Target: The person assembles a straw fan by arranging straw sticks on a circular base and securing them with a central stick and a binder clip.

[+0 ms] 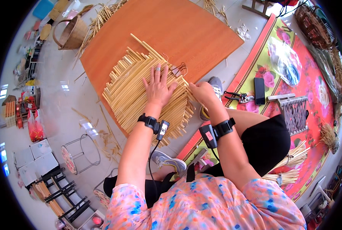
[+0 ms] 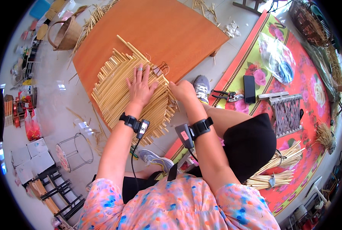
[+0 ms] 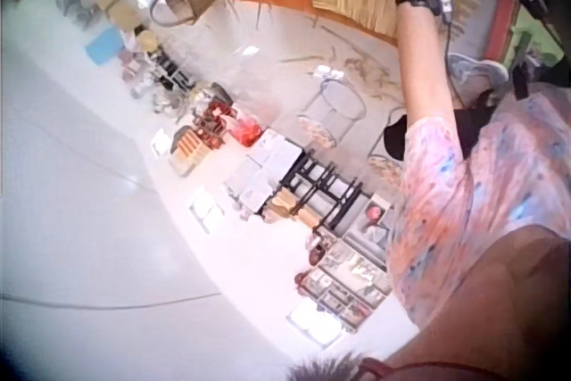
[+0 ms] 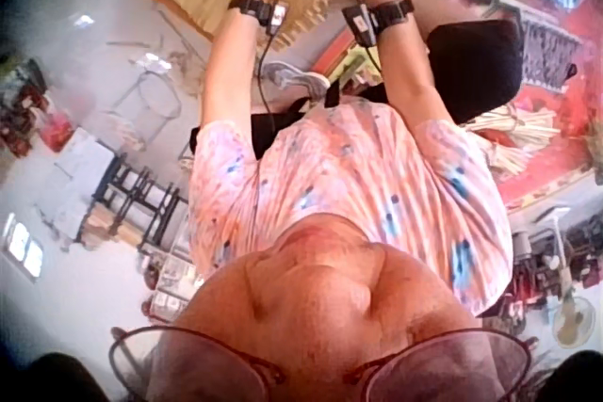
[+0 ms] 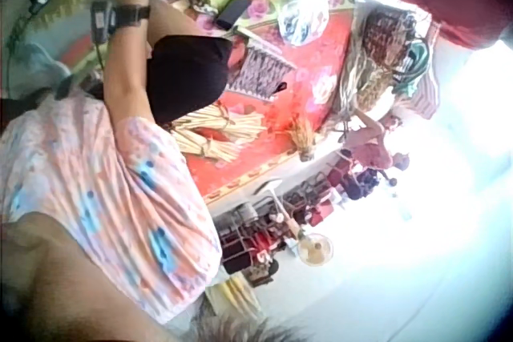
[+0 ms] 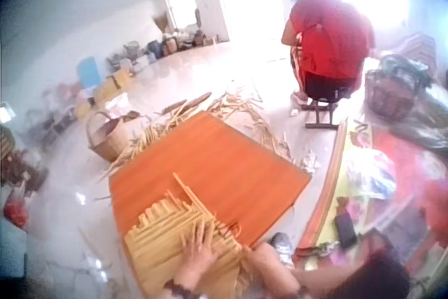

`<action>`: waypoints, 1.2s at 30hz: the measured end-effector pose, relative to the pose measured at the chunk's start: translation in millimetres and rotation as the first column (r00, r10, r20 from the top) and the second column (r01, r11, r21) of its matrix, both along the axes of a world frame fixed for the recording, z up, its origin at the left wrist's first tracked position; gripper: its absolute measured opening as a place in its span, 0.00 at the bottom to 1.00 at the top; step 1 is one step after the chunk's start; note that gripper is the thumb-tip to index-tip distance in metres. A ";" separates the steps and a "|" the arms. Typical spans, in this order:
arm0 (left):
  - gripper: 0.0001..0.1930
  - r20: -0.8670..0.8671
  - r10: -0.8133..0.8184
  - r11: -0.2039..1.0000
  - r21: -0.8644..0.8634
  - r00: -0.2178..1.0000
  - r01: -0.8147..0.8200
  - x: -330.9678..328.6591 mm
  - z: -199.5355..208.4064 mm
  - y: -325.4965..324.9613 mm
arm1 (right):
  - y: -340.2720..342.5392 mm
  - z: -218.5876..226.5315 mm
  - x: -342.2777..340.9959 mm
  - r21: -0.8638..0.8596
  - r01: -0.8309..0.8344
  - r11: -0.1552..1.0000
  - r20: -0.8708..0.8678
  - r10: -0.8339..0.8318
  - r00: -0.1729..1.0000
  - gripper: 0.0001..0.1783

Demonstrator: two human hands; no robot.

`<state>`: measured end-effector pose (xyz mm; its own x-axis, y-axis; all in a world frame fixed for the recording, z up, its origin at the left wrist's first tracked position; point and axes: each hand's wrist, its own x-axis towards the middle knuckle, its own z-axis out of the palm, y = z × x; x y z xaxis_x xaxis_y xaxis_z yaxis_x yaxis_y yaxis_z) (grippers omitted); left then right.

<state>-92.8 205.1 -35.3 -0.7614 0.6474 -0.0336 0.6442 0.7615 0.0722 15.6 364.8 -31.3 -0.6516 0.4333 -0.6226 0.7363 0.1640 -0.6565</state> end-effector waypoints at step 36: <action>0.37 0.151 -0.155 0.963 0.244 0.976 0.115 -3.3 45.2 -13.7 | -21.5 88.4 9.8 -0.257 0.004 0.966 -0.237 -0.067 0.969 0.30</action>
